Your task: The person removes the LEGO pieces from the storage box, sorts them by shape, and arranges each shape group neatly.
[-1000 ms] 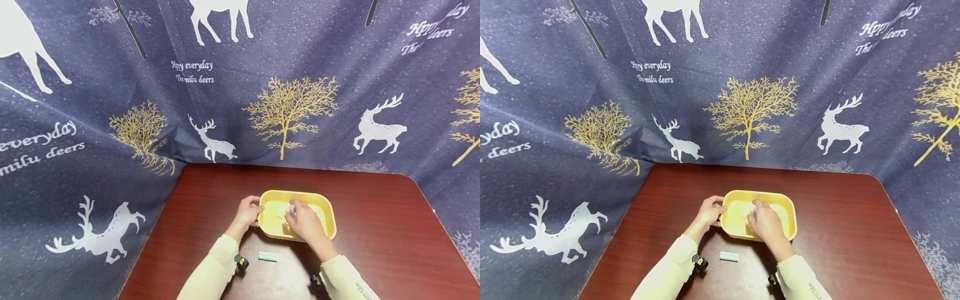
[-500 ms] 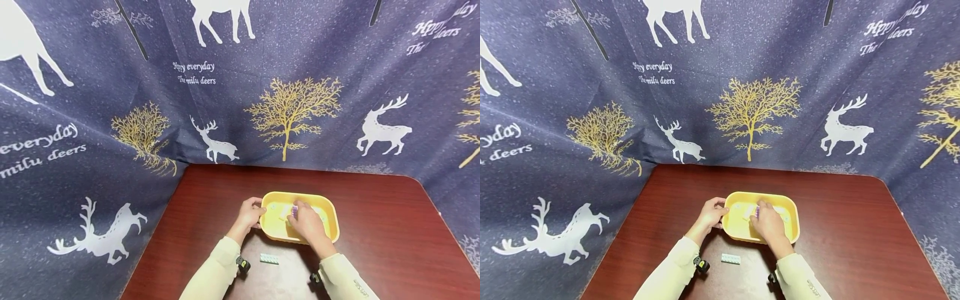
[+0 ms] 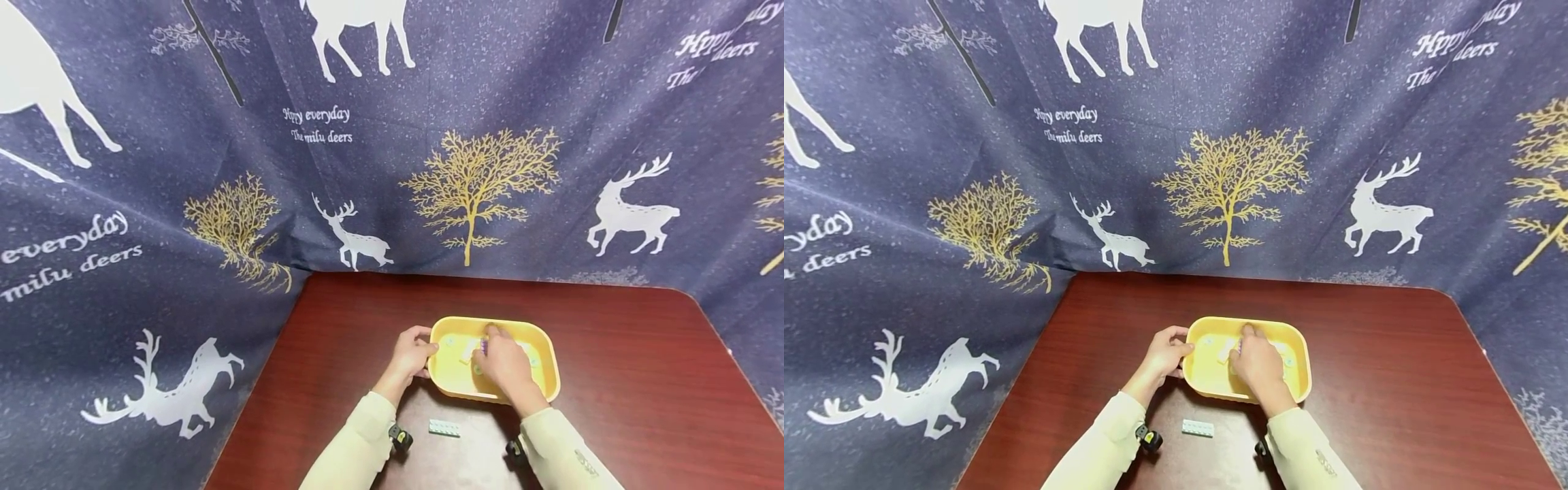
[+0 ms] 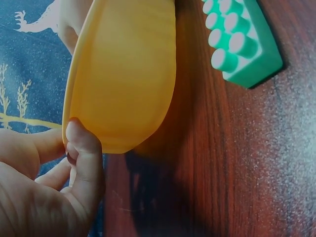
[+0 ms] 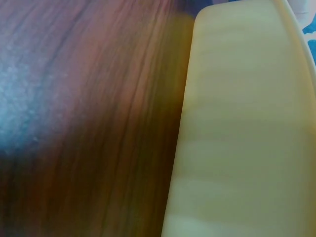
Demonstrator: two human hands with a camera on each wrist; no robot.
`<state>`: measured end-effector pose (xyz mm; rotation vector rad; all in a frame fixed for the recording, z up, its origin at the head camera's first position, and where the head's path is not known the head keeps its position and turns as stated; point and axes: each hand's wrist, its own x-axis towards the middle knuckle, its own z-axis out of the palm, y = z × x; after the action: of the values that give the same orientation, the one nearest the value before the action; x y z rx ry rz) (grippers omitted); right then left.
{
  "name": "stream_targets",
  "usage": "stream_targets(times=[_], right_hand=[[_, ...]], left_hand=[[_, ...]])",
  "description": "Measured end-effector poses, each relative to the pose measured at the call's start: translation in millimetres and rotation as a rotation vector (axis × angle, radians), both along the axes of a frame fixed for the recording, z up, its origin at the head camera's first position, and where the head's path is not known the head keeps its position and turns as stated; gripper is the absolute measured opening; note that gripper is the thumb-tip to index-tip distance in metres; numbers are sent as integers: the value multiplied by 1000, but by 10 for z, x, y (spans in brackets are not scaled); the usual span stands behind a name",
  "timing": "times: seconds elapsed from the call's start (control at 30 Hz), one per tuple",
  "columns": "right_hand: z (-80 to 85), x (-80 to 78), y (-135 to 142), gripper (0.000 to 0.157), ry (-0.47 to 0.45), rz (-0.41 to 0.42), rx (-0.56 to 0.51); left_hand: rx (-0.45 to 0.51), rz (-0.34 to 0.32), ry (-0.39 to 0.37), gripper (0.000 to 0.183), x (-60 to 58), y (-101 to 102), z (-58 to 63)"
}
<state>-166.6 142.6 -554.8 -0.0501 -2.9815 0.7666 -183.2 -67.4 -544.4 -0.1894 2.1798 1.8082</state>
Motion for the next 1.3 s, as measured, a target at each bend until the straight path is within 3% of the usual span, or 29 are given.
stream_targets(times=[0.67, 0.97, 1.3], right_hand=[[-34, -110, -35, 38, -34, -42, 31], [-32, -105, -17, 21, -84, -42, 35], [-12, -55, 29, 22, 6, -36, 5]], left_hand=[[-11, 4, 5, 38, 8, 31, 28], [-10, 30, -3, 37, 3, 34, 22], [-13, 19, 10, 38, 15, 31, 31]])
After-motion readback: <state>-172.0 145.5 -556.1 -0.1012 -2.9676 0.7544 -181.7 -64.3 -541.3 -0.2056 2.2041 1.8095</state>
